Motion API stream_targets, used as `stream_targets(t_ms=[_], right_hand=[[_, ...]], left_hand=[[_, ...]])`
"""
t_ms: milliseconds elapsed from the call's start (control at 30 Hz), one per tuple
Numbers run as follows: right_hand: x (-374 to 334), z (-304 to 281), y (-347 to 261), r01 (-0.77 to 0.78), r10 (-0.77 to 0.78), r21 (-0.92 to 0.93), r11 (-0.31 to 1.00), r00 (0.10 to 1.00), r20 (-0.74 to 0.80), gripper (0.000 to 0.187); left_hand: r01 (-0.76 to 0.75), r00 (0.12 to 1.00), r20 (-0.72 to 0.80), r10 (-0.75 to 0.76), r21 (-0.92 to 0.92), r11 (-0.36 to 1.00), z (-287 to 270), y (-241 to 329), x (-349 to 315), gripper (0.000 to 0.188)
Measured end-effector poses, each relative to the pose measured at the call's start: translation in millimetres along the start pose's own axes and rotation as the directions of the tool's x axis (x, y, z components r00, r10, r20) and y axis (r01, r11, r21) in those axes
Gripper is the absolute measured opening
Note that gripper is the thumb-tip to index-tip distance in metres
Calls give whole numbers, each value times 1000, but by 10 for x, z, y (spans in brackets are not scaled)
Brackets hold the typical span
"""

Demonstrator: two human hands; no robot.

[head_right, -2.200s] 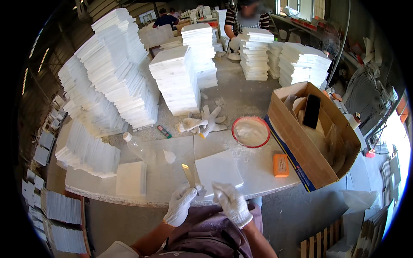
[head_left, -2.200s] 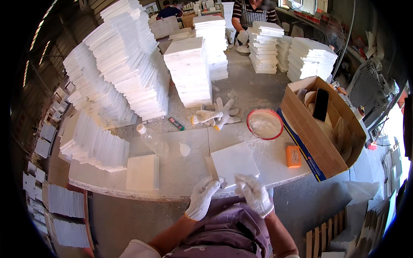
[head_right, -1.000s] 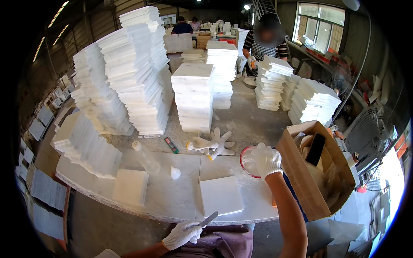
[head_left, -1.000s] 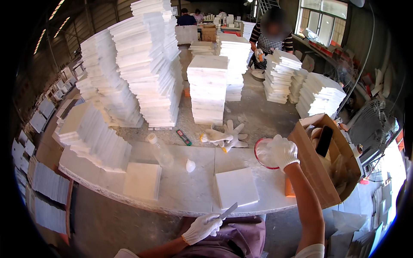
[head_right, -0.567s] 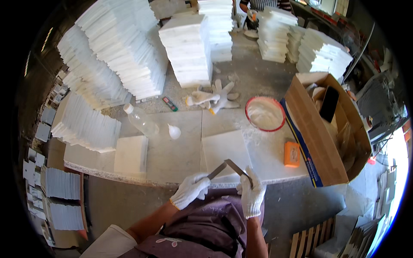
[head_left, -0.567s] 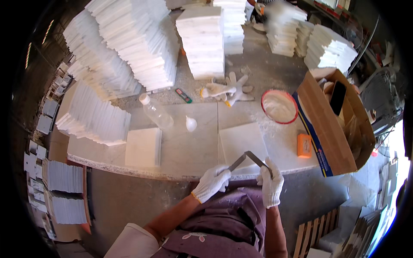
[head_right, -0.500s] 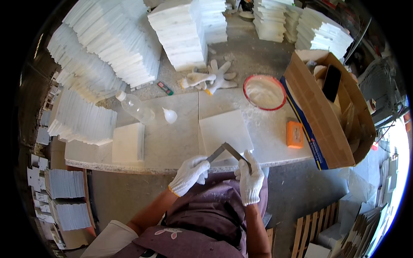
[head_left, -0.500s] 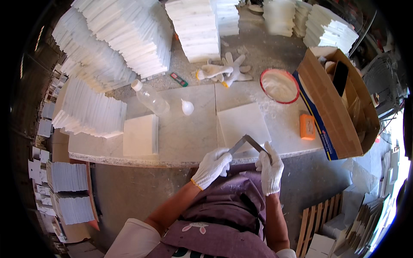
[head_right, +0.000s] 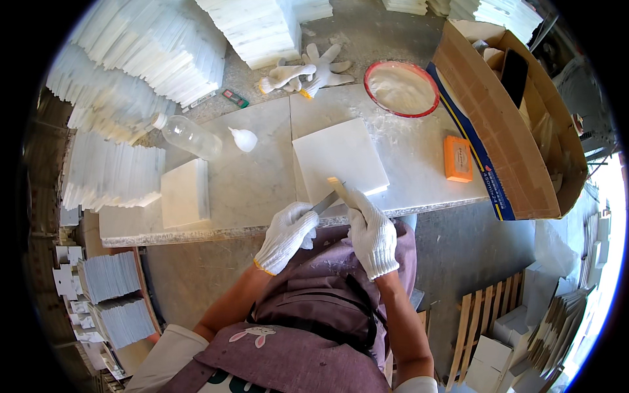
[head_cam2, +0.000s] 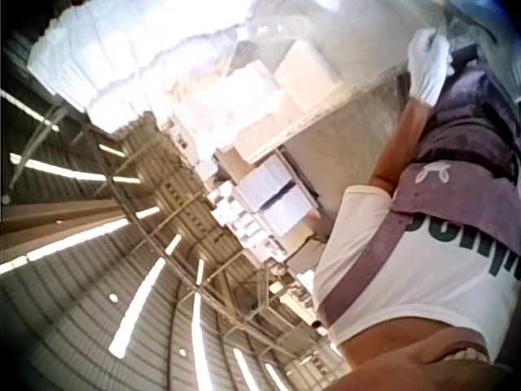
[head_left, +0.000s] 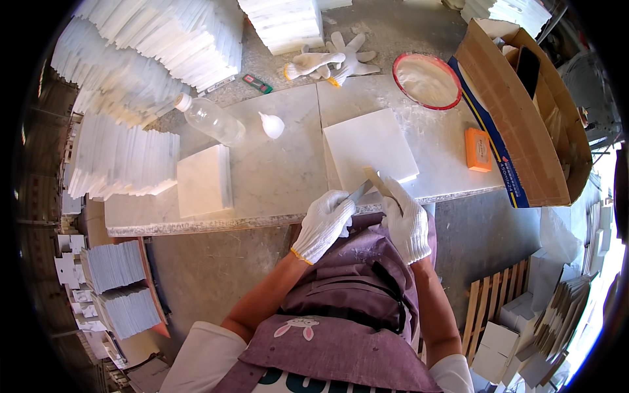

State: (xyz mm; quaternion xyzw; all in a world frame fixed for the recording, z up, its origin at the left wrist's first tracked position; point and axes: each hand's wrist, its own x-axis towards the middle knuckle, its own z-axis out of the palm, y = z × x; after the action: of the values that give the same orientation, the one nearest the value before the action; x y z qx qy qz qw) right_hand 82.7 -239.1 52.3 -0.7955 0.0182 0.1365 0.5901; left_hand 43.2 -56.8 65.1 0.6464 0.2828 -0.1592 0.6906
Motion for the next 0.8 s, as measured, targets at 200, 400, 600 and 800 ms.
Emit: stream_targets(t_ms=[200,400,600,800], right_hand=[[-67,172,141,194,-189,-116,974,980,55,35],[81,33,57,137,-145,-207,969,989,-23,36],[-74,150,38,323,-320,-221,920,946,52,34],[-122,153,-60,364,-349,-243,899,931,104,33]], left_hand=[[-50,997,-56,53,58,997,71,16,-3,21],[-62,997,-45,63,23,998,67,-1,2,22],[-31,997,-64,36,76,997,77,102,-11,21],[-21,997,-70,24,34,999,86,108,-15,22]])
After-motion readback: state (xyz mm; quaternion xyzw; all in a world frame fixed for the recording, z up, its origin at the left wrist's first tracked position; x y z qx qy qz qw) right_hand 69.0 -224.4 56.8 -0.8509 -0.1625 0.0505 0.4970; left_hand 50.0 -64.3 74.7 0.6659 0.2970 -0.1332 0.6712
